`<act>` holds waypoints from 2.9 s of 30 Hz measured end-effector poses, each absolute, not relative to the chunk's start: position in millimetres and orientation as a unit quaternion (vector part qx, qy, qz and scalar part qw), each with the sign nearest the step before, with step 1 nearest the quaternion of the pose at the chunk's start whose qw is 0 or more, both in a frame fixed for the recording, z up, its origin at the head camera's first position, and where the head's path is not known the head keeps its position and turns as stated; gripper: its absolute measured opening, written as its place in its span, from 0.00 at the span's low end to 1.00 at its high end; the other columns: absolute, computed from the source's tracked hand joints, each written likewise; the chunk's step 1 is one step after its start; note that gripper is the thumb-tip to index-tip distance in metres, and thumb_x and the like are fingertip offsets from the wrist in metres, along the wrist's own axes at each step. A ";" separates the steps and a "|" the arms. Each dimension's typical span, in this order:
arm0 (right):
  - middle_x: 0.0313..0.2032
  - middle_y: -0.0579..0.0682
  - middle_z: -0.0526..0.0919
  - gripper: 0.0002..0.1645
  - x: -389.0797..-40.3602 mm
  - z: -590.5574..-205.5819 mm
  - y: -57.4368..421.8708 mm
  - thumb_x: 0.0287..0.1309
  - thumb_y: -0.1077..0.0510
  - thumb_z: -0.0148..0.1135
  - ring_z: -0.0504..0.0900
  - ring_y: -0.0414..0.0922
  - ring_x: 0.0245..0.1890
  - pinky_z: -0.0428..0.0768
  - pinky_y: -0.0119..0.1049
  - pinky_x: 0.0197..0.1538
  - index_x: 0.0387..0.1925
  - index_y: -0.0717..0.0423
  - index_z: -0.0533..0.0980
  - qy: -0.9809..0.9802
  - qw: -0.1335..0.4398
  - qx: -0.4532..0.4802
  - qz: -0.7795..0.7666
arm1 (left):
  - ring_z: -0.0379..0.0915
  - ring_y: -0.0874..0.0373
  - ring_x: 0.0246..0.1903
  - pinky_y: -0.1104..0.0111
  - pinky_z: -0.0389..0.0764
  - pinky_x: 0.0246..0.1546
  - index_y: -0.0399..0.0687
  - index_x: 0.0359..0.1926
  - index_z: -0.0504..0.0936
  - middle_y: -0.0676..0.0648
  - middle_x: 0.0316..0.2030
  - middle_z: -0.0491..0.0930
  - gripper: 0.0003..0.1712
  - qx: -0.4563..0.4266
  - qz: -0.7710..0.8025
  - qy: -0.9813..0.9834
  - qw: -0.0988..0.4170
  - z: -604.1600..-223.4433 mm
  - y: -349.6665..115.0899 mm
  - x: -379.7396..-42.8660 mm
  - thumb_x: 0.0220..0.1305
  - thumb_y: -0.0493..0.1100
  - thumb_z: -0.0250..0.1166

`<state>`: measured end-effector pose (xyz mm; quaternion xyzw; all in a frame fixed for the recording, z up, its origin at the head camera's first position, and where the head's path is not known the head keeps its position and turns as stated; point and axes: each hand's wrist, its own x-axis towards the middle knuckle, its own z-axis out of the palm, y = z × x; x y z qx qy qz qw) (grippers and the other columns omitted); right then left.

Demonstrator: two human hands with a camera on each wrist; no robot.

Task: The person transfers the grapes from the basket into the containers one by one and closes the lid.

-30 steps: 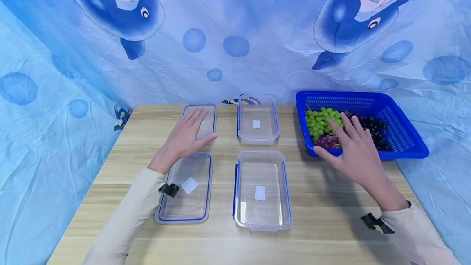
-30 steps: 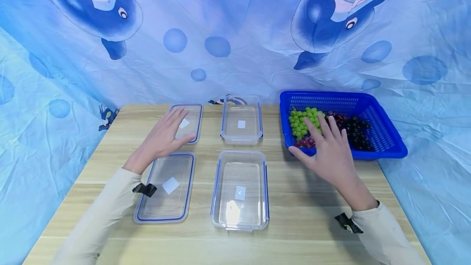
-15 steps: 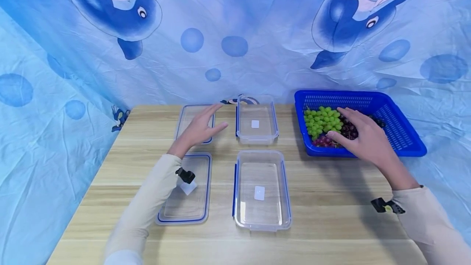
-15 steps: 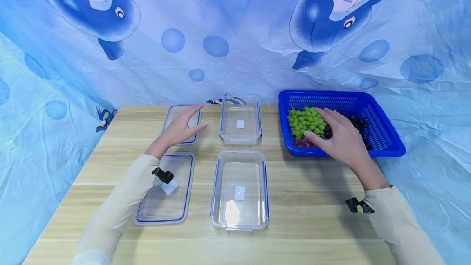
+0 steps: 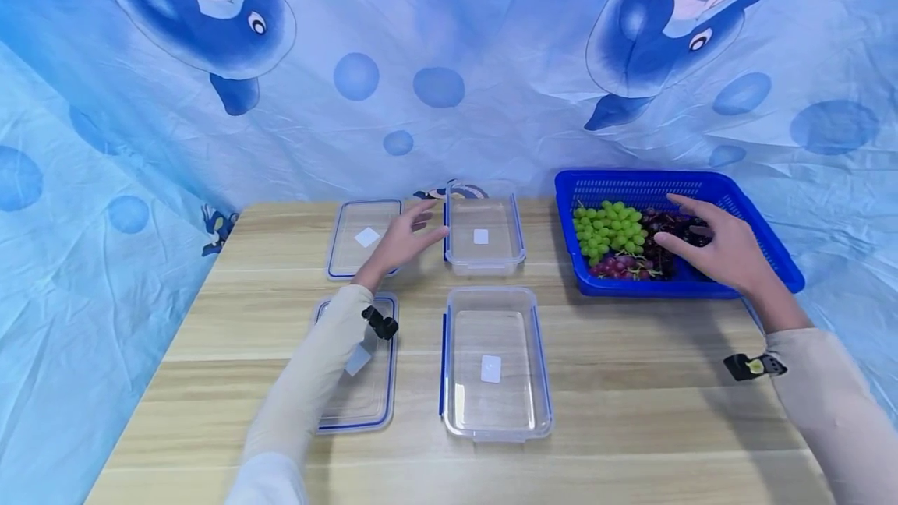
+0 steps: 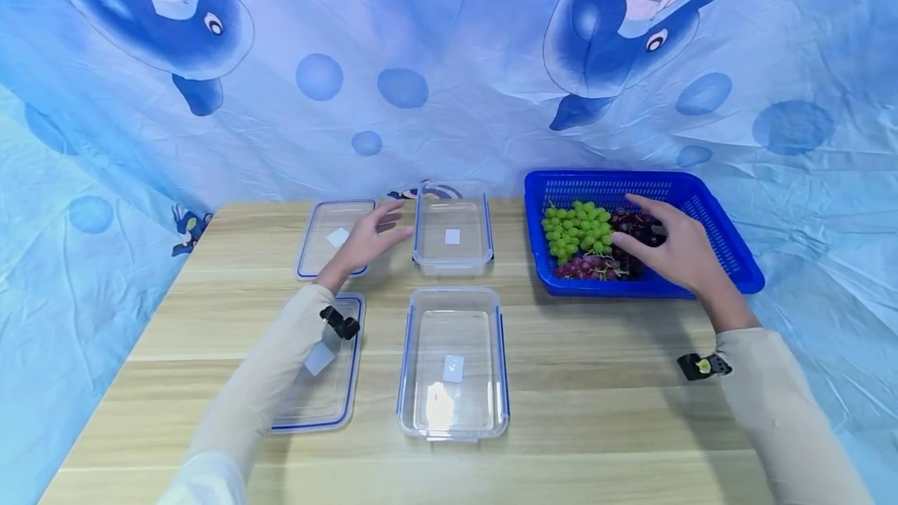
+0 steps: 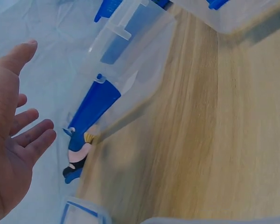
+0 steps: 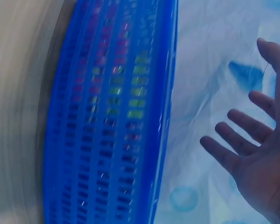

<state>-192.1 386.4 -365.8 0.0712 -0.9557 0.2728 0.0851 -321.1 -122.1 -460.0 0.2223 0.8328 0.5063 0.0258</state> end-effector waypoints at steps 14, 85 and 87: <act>0.72 0.70 0.65 0.45 -217.5 -374.8 450.7 0.70 0.38 0.60 0.65 0.71 0.67 0.68 0.70 0.57 0.78 0.56 0.60 -0.949 0.042 -0.006 0.311 | 0.65 0.39 0.70 0.51 0.73 0.69 0.47 0.78 0.61 0.40 0.76 0.61 0.45 0.202 0.544 0.811 0.069 -474.2 -101.8 -335.4 0.67 0.55 0.70; 0.47 0.78 0.77 0.42 -245.5 -422.5 503.0 0.55 0.39 0.75 0.77 0.65 0.39 0.80 0.55 0.39 0.53 0.70 0.75 -0.982 -0.097 0.003 0.164 | 0.70 0.42 0.66 0.51 0.76 0.66 0.46 0.75 0.66 0.38 0.70 0.69 0.46 0.176 0.543 0.817 0.081 -484.4 -97.0 -339.1 0.62 0.54 0.75; 0.40 0.70 0.79 0.38 -245.0 -420.9 502.7 0.55 0.40 0.76 0.74 0.57 0.33 0.76 0.46 0.33 0.50 0.69 0.77 -0.982 -0.079 0.002 0.173 | 0.71 0.43 0.66 0.51 0.76 0.66 0.48 0.75 0.67 0.38 0.70 0.70 0.45 0.174 0.545 0.816 0.083 -484.1 -96.8 -338.7 0.62 0.54 0.75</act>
